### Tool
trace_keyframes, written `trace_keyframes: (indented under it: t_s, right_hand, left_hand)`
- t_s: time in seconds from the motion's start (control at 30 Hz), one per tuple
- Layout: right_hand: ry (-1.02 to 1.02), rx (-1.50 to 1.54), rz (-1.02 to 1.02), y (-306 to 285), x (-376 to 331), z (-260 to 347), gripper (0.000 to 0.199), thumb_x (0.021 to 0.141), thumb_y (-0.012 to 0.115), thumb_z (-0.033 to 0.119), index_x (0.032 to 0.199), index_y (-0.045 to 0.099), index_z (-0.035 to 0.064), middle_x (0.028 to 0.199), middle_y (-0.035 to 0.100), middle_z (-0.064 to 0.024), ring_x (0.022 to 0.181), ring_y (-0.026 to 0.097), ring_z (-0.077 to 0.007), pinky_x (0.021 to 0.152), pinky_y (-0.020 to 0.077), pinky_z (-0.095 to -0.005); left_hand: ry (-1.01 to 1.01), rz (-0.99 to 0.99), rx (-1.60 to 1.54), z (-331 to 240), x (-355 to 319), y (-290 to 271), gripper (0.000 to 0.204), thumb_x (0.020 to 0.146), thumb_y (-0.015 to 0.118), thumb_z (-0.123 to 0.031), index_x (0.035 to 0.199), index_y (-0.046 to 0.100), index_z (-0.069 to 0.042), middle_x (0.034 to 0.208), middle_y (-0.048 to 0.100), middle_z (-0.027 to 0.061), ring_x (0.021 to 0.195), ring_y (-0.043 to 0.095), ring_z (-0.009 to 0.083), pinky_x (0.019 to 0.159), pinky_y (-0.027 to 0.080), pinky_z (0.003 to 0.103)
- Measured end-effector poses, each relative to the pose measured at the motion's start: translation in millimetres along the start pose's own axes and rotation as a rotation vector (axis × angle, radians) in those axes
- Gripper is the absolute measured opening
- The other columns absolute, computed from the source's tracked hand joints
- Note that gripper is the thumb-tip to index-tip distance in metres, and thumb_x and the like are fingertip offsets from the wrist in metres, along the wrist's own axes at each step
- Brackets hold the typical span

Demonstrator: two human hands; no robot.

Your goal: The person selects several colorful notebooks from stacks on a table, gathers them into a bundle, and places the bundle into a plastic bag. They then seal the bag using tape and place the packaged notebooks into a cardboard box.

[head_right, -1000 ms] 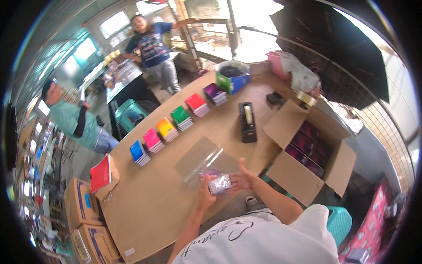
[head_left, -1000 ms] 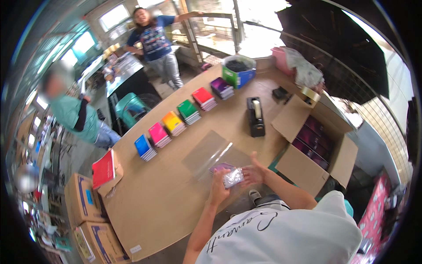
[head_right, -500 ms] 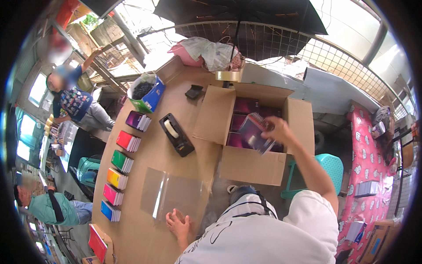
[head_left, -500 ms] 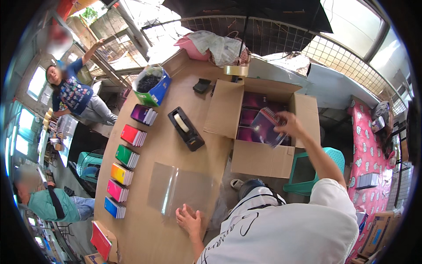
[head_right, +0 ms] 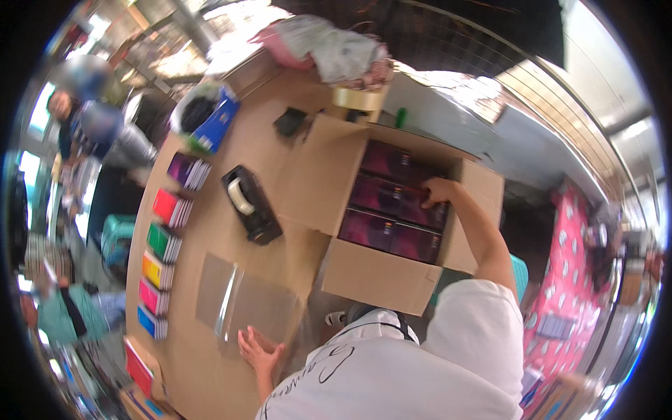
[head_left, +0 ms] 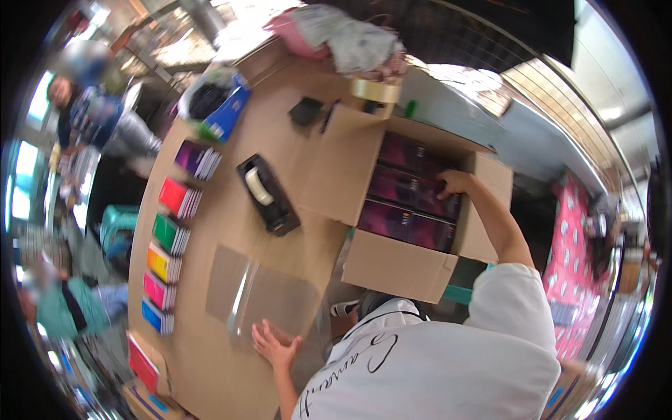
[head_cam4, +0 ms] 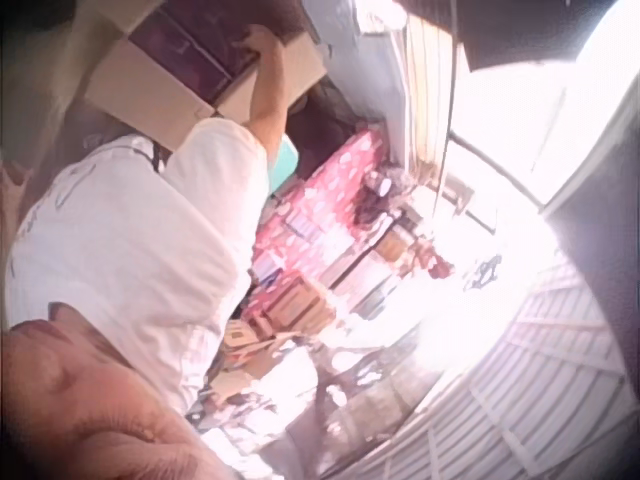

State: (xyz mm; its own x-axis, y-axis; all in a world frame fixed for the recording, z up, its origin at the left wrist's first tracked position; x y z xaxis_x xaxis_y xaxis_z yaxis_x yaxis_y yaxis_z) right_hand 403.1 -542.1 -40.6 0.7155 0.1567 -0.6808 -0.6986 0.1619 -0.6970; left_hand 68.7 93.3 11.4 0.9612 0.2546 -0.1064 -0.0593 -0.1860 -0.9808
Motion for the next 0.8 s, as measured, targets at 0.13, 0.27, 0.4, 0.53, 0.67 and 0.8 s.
trace_keyframes:
  t_s: [0.13,0.27,0.4,0.53,0.67,0.8]
  right_hand:
    - [0.015,-0.209,-0.837,-32,-51,58,0.044,0.071,0.073,0.009,0.112,0.059,-0.0002,0.105,0.058,-0.0190,0.098,0.060,-0.0345,0.082,0.0519,-0.0461]
    - [-0.496,1.067,-0.141,-9,-120,326,0.050,0.077,0.068,0.006,0.125,0.055,0.0060,0.118,0.060,-0.0142,0.111,0.056,-0.0211,0.094,0.0450,-0.0377]
    - [-1.312,-0.092,-0.058,125,-145,489,0.079,0.077,0.070,0.023,0.145,0.032,0.0160,0.149,0.030,-0.0160,0.138,0.027,-0.0339,0.106,0.0237,-0.0597]
    - [-1.219,-0.631,-0.249,178,-103,477,0.088,0.077,0.066,0.016,0.151,0.019,0.0255,0.158,0.006,-0.0119,0.145,0.003,-0.0357,0.105,0.0114,-0.0700]
    - [-1.146,-0.579,-0.060,173,-100,475,0.088,0.080,0.055,0.003,0.151,0.013,0.0314,0.159,0.001,-0.0124,0.146,0.000,-0.0355,0.106,0.0067,-0.0694]
    - [-1.250,-0.912,-0.166,187,-75,463,0.111,0.065,0.075,0.019,0.152,0.007,0.0306,0.158,-0.006,-0.0127,0.144,-0.002,-0.0416,0.105,0.0105,-0.0708]
  left_hand:
    - [-0.064,0.092,-0.004,-9,12,-4,0.115,0.057,0.066,-0.077,0.148,0.025,-0.019,0.152,0.015,0.0175,0.140,0.015,0.0375,0.106,0.016,0.062]
    - [-0.161,0.070,-0.058,-6,0,2,0.119,0.055,0.072,-0.071,0.150,0.020,-0.022,0.152,0.014,0.0159,0.140,0.013,0.0383,0.106,0.011,0.065]
    - [-0.164,0.167,-0.168,-4,2,5,0.126,0.054,0.075,-0.068,0.152,0.011,-0.022,0.156,0.001,0.0171,0.144,-0.002,0.0398,0.106,0.004,0.068]
    - [-0.070,0.210,-0.110,-2,-14,-4,0.130,0.053,0.078,-0.062,0.153,0.004,-0.024,0.157,-0.007,0.0170,0.143,-0.012,0.0404,0.107,0.001,0.068]
    - [-0.074,0.199,-0.034,6,-17,8,0.133,0.049,0.082,-0.056,0.153,0.004,-0.025,0.157,-0.009,0.0166,0.143,-0.014,0.0398,0.107,0.001,0.069]
    - [-0.018,0.244,-0.222,17,-12,-10,0.126,0.056,0.084,-0.043,0.152,0.006,-0.024,0.157,-0.013,0.0118,0.144,-0.011,0.0372,0.108,0.007,0.068]
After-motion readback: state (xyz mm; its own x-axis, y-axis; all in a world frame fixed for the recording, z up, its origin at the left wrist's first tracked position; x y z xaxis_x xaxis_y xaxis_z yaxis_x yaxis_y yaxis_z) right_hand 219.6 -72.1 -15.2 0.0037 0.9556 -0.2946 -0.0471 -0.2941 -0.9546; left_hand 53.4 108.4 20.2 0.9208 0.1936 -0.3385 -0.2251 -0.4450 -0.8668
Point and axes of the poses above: each hand's wrist, its own x-axis towards the middle knuckle, its own y-axis out of the palm, z = x × y, the point moved 6 cm from there along x, towards the middle knuckle
